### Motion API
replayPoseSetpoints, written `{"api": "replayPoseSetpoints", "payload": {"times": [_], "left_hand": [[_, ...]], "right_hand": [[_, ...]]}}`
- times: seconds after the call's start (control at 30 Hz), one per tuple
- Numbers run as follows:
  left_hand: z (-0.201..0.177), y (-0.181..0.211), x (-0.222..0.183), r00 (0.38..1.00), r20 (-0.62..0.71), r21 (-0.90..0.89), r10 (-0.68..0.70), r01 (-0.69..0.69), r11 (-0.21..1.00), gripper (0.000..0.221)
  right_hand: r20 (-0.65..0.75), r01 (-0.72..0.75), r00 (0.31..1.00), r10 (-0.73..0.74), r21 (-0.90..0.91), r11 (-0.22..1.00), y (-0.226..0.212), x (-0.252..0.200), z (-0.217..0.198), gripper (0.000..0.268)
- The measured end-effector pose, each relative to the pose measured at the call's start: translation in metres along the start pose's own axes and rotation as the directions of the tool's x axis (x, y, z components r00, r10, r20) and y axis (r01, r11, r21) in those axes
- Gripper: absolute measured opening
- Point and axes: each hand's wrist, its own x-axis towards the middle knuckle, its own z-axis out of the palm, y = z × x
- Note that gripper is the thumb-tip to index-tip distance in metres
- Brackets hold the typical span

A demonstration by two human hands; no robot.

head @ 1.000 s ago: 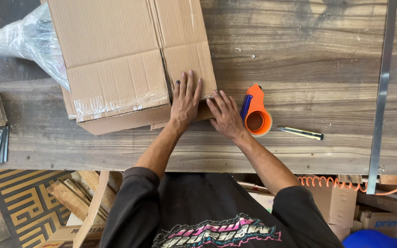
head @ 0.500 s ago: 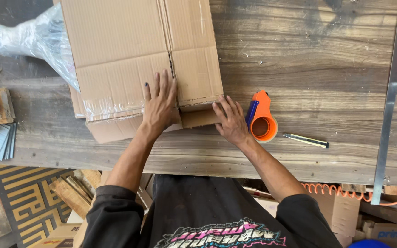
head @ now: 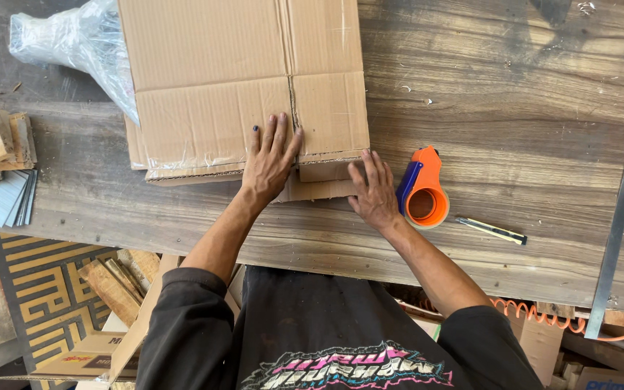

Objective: The person packages an oval sign by wrapping it in bubble wrap, folding a cardboard box around it, and securing the box with packing tape using a tape dispenser.

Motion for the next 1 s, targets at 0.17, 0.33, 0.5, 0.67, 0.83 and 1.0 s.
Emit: {"api": "replayPoseSetpoints", "payload": {"times": [0.17,0.33,0.5,0.67,0.83,1.0], "left_hand": [[-0.009,0.001,-0.002,1.0,-0.019,0.038,0.018,-0.017,0.999,0.111],[-0.013,0.012,-0.005,1.0,-0.015,0.034,0.006,-0.006,0.999,0.104],[-0.02,0.036,0.006,0.987,-0.038,0.019,-0.154,0.155,0.988,0.092],[-0.021,0.028,0.004,0.993,-0.05,-0.027,-0.109,0.108,0.994,0.087],[-0.03,0.022,0.005,0.998,-0.054,-0.092,-0.02,0.015,0.996,0.073],[-0.061,0.028,-0.001,0.999,0.042,-0.053,-0.022,0.024,0.998,0.127]], "right_hand": [[0.002,0.027,1.0,-0.027,-0.092,0.995,-0.001,0.005,-0.009,0.079],[-0.04,0.017,0.999,-0.026,-0.216,0.976,-0.009,0.009,-0.015,0.07],[-0.153,0.031,0.986,-0.071,-0.246,0.969,0.005,0.011,-0.003,0.044],[-0.166,0.105,0.977,-0.133,-0.168,0.98,0.021,0.021,-0.002,0.039],[-0.194,0.139,0.969,-0.154,-0.092,0.986,0.032,0.028,0.004,0.041],[-0.162,0.161,0.971,-0.174,-0.09,0.983,0.044,0.038,0.008,0.046]]}}
